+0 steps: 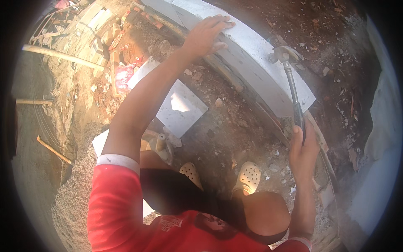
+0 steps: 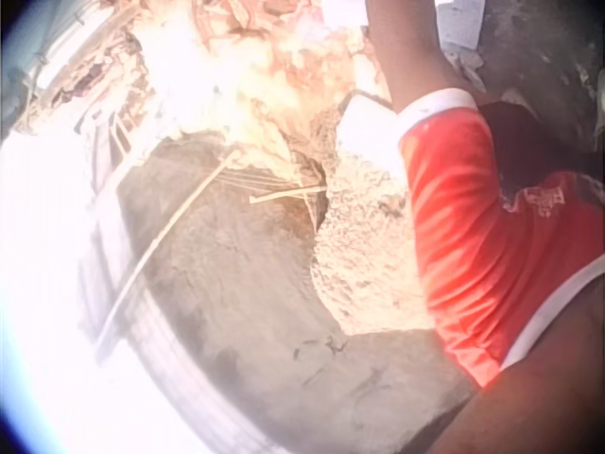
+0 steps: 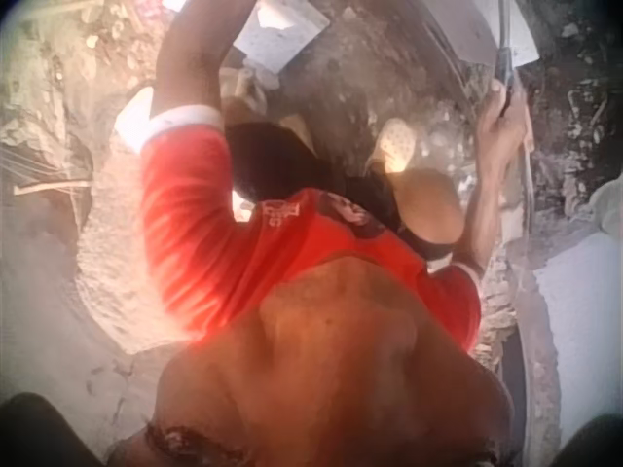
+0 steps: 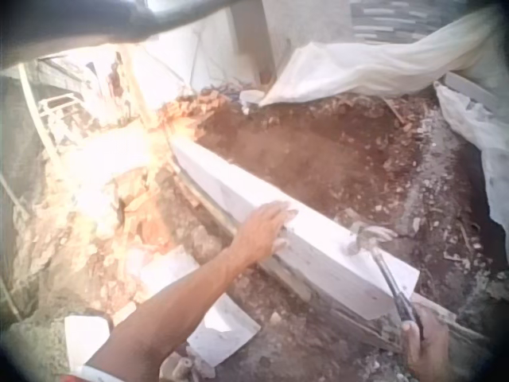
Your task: The person scoops mortar from a bucket with a trowel, spreads it along a curved wall base, and places white rectangular blocks into the mortar. They tap and adjust the blocks with a hammer to align them along the curve.
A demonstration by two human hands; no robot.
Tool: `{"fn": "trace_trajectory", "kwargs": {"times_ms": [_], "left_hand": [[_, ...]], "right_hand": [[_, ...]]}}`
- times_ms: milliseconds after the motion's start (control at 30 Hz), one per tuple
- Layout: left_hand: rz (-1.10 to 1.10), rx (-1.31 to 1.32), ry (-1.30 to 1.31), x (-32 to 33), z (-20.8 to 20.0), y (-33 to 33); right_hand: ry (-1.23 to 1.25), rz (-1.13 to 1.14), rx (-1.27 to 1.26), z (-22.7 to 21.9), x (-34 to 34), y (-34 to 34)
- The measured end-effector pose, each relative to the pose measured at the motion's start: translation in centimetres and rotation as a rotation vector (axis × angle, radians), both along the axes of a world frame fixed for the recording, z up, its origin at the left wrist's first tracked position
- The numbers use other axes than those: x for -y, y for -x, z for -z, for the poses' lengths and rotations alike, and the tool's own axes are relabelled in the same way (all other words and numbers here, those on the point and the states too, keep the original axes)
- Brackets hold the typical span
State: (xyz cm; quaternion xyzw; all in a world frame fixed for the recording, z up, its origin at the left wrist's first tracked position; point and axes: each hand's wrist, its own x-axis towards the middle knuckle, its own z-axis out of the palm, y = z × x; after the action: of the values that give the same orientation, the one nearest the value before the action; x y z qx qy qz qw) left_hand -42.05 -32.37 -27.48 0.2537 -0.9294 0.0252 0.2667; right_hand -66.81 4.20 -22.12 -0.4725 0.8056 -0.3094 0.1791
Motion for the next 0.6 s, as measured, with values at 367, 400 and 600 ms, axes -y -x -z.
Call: {"fn": "trace_trajectory", "kwargs": {"times_ms": [367, 400, 600], "left_hand": [[0.005, 0.013, -0.01, -0.8, -1.4, 0.5], [0.014, 0.001, 0.027, -0.9, -1.4, 0.6], [-0.025, 0.014, -0.011, -1.1, -1.2, 0.9]], "right_hand": [[0.181, 0.031, 0.72, -4.7, 0.5, 0.7], [0.197, 0.046, 0.771, -6.3, 1.9, 2.0], [-0.012, -0.109, 0.613, -2.7, 20.7, 10.6]]}}
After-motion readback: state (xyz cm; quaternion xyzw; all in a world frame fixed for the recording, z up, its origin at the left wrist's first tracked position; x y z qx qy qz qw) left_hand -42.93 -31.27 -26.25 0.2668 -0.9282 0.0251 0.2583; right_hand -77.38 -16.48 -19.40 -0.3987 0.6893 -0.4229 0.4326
